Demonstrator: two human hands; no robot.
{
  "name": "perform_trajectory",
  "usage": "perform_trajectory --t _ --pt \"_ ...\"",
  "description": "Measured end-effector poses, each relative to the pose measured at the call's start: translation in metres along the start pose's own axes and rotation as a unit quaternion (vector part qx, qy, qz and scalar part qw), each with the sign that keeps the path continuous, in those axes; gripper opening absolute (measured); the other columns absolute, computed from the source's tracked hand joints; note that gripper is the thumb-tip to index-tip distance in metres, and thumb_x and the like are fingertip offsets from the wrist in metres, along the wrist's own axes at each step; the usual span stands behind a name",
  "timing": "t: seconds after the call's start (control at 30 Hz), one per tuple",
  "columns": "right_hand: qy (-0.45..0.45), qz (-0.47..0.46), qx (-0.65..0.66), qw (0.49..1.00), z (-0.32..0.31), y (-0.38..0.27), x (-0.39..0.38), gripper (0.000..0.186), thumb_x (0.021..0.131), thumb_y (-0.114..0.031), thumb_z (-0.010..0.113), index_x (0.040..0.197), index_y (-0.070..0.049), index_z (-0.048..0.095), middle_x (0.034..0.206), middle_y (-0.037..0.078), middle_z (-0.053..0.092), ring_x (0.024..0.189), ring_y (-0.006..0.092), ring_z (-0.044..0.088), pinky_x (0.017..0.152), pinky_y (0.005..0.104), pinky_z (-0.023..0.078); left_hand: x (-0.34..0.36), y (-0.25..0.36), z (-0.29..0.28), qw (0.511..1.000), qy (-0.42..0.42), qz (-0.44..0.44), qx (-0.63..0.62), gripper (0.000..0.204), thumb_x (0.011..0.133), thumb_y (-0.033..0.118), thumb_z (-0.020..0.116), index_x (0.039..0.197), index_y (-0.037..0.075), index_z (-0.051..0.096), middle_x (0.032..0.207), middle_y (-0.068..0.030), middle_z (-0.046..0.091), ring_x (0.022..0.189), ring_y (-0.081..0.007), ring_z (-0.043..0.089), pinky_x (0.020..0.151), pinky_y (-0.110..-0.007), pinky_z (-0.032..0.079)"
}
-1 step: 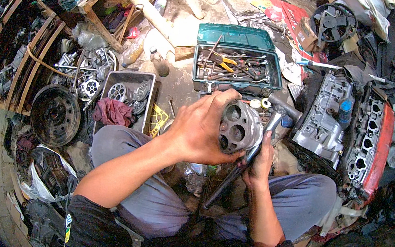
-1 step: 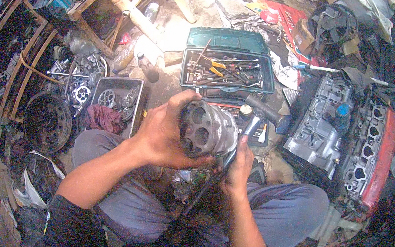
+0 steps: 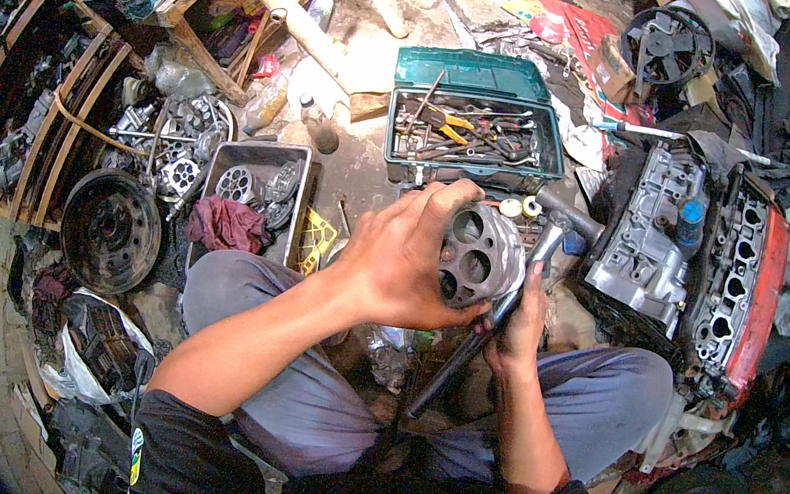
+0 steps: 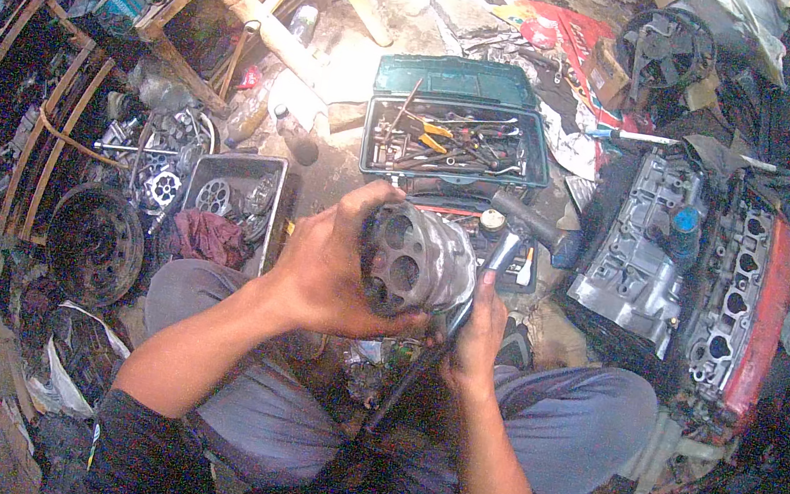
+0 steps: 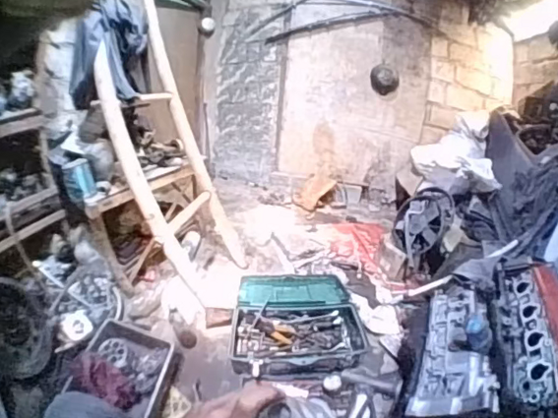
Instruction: The person sits on the floor and uses a hammer to repeatedly strike a metal engine block component. They rotate the part to hit different sides and edges, occasionally inspecting the surface between strikes.
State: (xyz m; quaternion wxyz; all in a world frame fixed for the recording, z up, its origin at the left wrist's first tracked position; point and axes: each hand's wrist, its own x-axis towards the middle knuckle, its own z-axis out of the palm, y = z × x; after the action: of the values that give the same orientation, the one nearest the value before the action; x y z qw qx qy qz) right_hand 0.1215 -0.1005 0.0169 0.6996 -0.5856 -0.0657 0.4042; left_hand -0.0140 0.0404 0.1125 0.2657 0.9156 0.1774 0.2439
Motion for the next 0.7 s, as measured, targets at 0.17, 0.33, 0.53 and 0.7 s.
perform_trajectory --t 0.17,0.33,0.53,0.7 --pt "-0.006 0.001 -0.002 1.0 -0.001 0.005 0.001 0.059 0.1 -0.062 0.05 0.104 -0.005 0.061 0.064 0.003 0.06 0.042 0.0126 0.054 0.036 0.027 0.042 -0.001 -0.008 0.008 0.999 0.004 0.044 0.001 0.108 0.058 0.041 0.097 0.138 0.007 0.032 0.125 -0.0215 0.06 0.11 -0.0419 0.065 0.095 -0.047 0.055" --pt "-0.001 -0.007 -0.013 1.0 -0.002 0.006 0.002 0.054 0.101 -0.058 0.053 0.098 -0.005 0.062 0.062 0.003 0.06 0.041 0.013 0.053 0.036 0.0274 0.043 0.0 -0.01 0.009 0.999 0.012 0.051 0.008 0.105 0.057 0.04 0.097 0.137 0.009 0.035 0.126 -0.0209 0.06 0.112 -0.0416 0.064 0.096 -0.047 0.054" --pt "0.006 -0.034 -0.01 0.999 -0.003 0.001 0.001 0.049 0.101 -0.052 0.055 0.09 -0.005 0.061 0.059 0.003 0.056 0.039 0.0133 0.049 0.036 0.0283 0.041 0.004 -0.012 0.011 0.999 0.003 0.04 0.003 0.104 0.059 0.039 0.096 0.138 0.01 0.035 0.13 -0.0199 0.059 0.117 -0.0409 0.062 0.099 -0.047 0.053" --pt "-0.004 -0.046 -0.017 0.999 -0.009 -0.001 0.001 0.045 0.101 -0.048 0.055 0.084 -0.007 0.057 0.054 0.003 0.051 0.037 0.0135 0.044 0.036 0.0291 0.038 0.005 -0.011 0.013 1.0 -0.003 0.029 -0.011 0.106 0.059 0.038 0.096 0.141 0.009 0.034 0.134 -0.0197 0.058 0.122 -0.0405 0.06 0.103 -0.046 0.05"
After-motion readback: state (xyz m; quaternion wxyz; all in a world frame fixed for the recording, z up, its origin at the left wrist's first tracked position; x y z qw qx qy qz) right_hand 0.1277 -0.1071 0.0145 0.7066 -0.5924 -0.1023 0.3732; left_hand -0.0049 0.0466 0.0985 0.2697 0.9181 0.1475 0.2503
